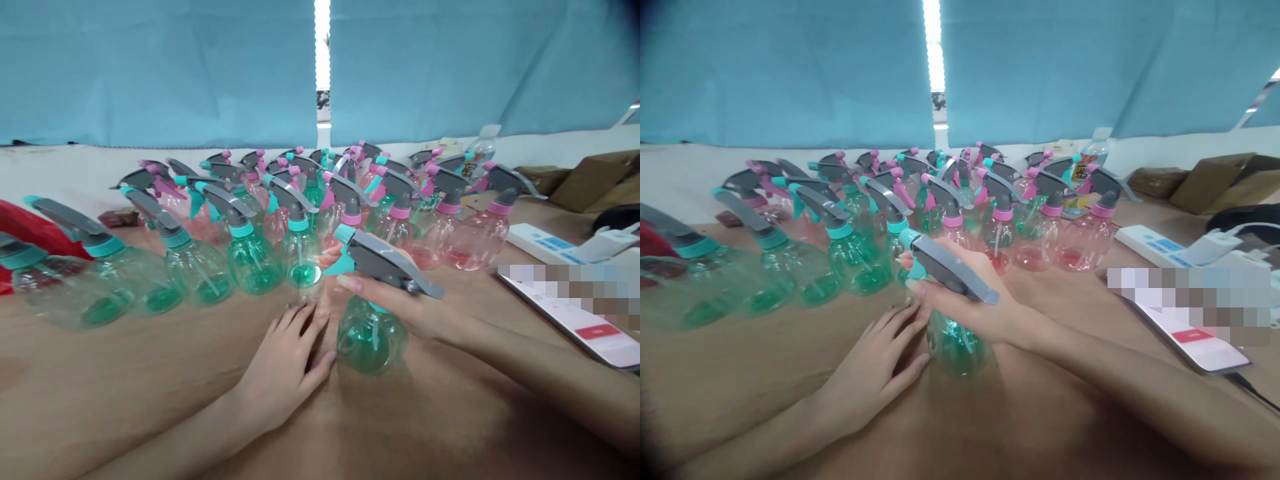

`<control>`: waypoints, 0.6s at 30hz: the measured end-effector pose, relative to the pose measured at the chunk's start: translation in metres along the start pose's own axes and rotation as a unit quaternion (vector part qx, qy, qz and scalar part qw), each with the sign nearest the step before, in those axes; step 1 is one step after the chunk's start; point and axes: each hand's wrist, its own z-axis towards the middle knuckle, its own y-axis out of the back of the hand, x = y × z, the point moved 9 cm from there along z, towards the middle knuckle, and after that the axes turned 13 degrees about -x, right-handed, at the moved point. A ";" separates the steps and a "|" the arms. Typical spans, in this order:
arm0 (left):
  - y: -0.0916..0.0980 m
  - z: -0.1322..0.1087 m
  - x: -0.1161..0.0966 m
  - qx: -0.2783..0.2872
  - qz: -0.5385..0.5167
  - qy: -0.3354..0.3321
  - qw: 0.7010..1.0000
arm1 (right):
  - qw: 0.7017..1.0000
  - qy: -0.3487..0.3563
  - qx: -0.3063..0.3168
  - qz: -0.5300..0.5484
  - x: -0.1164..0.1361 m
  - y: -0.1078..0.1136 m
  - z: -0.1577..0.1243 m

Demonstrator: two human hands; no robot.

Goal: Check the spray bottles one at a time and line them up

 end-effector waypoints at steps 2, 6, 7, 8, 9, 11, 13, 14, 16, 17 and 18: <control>0.000 0.000 0.000 0.000 -0.001 -0.001 1.000 | 1.000 0.002 0.002 0.004 -0.001 0.000 0.000; 0.000 -0.001 0.000 -0.005 -0.006 0.000 1.000 | 1.000 0.001 0.010 0.013 -0.004 -0.001 -0.001; 0.000 -0.001 0.000 -0.004 -0.006 0.001 1.000 | 1.000 -0.002 0.011 0.013 -0.005 -0.001 -0.001; 0.000 -0.001 0.000 -0.002 -0.005 0.003 1.000 | 1.000 -0.007 0.012 0.011 -0.006 -0.001 -0.001; 0.000 0.000 0.000 0.001 -0.004 0.004 1.000 | 1.000 -0.012 0.014 0.011 -0.007 -0.002 -0.001; 0.000 0.000 0.000 0.003 -0.004 0.006 1.000 | 1.000 -0.017 0.011 0.014 -0.006 -0.002 -0.001; 0.000 0.000 -0.001 0.000 -0.007 0.004 1.000 | 1.000 -0.017 0.008 0.002 -0.005 -0.001 -0.001; 0.001 0.000 -0.001 -0.002 -0.009 0.003 1.000 | 1.000 -0.018 0.008 -0.012 -0.006 -0.001 -0.001; 0.002 0.000 -0.001 -0.010 -0.011 0.000 1.000 | 0.999 -0.018 0.010 -0.045 -0.006 0.000 -0.002; 0.002 0.000 -0.001 -0.013 -0.012 -0.001 1.000 | 0.998 -0.007 0.010 -0.063 -0.005 0.000 -0.002; 0.002 0.000 -0.001 -0.016 -0.012 -0.003 1.000 | 0.997 0.009 0.007 -0.075 -0.003 0.001 -0.002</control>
